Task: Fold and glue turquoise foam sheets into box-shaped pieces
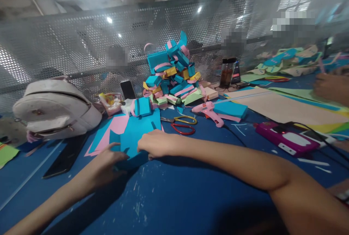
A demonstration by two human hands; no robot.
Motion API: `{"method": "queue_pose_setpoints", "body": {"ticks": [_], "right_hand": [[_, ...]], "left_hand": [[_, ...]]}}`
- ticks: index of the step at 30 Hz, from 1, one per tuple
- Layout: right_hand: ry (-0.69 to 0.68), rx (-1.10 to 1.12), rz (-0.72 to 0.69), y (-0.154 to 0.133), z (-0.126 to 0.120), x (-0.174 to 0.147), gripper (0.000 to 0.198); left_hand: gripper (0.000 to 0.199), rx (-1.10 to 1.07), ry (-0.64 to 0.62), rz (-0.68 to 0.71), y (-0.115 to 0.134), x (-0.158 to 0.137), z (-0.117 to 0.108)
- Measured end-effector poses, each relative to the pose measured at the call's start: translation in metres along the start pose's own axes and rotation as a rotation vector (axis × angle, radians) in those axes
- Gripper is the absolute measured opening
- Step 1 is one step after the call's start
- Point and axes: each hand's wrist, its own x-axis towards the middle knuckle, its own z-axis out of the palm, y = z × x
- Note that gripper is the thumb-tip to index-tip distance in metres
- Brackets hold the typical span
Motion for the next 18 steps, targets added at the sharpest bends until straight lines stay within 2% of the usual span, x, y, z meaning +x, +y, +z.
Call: {"method": "queue_pose_setpoints", "body": {"ticks": [7, 12, 18], "right_hand": [[0.039, 0.001, 0.034, -0.005, -0.003, -0.002, 0.017], [0.041, 0.019, 0.022, -0.003, -0.005, -0.002, 0.015], [0.070, -0.004, 0.029, -0.006, -0.005, -0.005, 0.007]], "left_hand": [[0.026, 0.003, -0.025, -0.025, 0.000, 0.001, -0.006], [0.020, -0.019, -0.052, -0.015, 0.001, -0.001, -0.016], [0.021, -0.041, -0.043, -0.087, 0.000, -0.003, -0.016]]}}
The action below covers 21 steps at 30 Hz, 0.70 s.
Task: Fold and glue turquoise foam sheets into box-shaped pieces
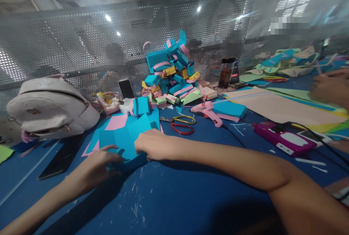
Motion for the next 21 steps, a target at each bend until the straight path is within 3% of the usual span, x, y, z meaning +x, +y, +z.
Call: {"method": "queue_pose_setpoints", "body": {"ticks": [5, 11, 16, 21], "right_hand": [[0.058, -0.045, -0.005, -0.007, 0.009, 0.003, 0.005], [0.149, 0.012, -0.025, -0.016, 0.022, 0.011, 0.011], [0.139, 0.126, -0.028, -0.006, 0.012, 0.009, 0.015], [0.097, 0.194, -0.041, 0.001, 0.002, 0.005, 0.014]], "left_hand": [[0.010, 0.013, -0.006, 0.010, 0.007, 0.001, -0.002], [0.015, 0.025, 0.096, 0.020, 0.021, 0.003, 0.006], [0.019, 0.066, 0.129, 0.004, 0.012, 0.002, 0.008], [0.018, 0.037, 0.063, -0.023, 0.009, 0.001, 0.003]]}}
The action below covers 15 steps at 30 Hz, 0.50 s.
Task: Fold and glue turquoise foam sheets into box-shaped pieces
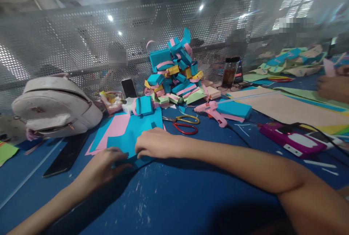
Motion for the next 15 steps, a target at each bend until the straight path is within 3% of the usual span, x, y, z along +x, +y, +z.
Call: {"method": "queue_pose_setpoints", "body": {"ticks": [5, 10, 15], "right_hand": [[-0.028, -0.010, -0.004, -0.001, 0.000, -0.001, 0.013], [0.025, -0.063, -0.022, 0.003, -0.002, -0.002, 0.014], [0.104, -0.007, -0.022, 0.018, -0.004, 0.000, 0.014]], "left_hand": [[0.019, 0.039, -0.015, 0.016, 0.002, -0.001, 0.001], [0.018, 0.002, 0.068, 0.021, -0.001, -0.002, -0.001], [0.034, -0.066, 0.161, 0.041, -0.004, -0.001, -0.009]]}}
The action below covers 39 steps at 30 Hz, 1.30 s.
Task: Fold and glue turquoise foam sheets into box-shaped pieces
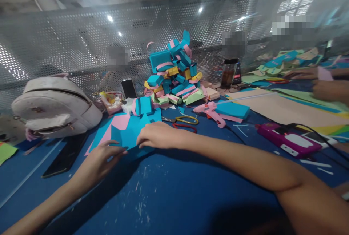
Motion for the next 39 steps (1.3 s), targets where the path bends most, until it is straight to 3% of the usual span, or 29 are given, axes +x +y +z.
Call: {"method": "queue_pose_setpoints", "body": {"ticks": [6, 11, 18, 23, 28, 34, 39], "right_hand": [[-0.044, -0.031, -0.099, 0.008, 0.000, 0.002, 0.017], [-0.030, -0.100, -0.074, 0.007, -0.003, 0.001, 0.013], [-0.094, -0.097, -0.103, 0.009, -0.002, 0.000, 0.019], [-0.173, -0.114, -0.084, 0.012, 0.000, -0.001, 0.011], [-0.216, -0.120, -0.040, 0.018, 0.012, 0.002, 0.030], [-0.157, -0.071, -0.070, 0.006, 0.027, 0.005, 0.030], [-0.067, -0.090, -0.073, -0.013, 0.040, 0.006, 0.021]], "left_hand": [[0.032, 0.057, 0.061, 0.107, 0.001, -0.001, 0.003], [0.030, 0.078, 0.082, 0.087, -0.003, 0.001, 0.003], [0.023, 0.033, 0.020, 0.098, -0.010, 0.000, 0.011], [0.012, 0.013, -0.027, 0.106, -0.015, -0.001, 0.014], [0.012, 0.019, -0.091, 0.097, -0.017, -0.002, 0.018], [0.005, 0.025, -0.092, 0.012, -0.006, -0.001, 0.022], [0.016, 0.132, -0.010, 0.037, 0.009, 0.000, 0.029]]}}
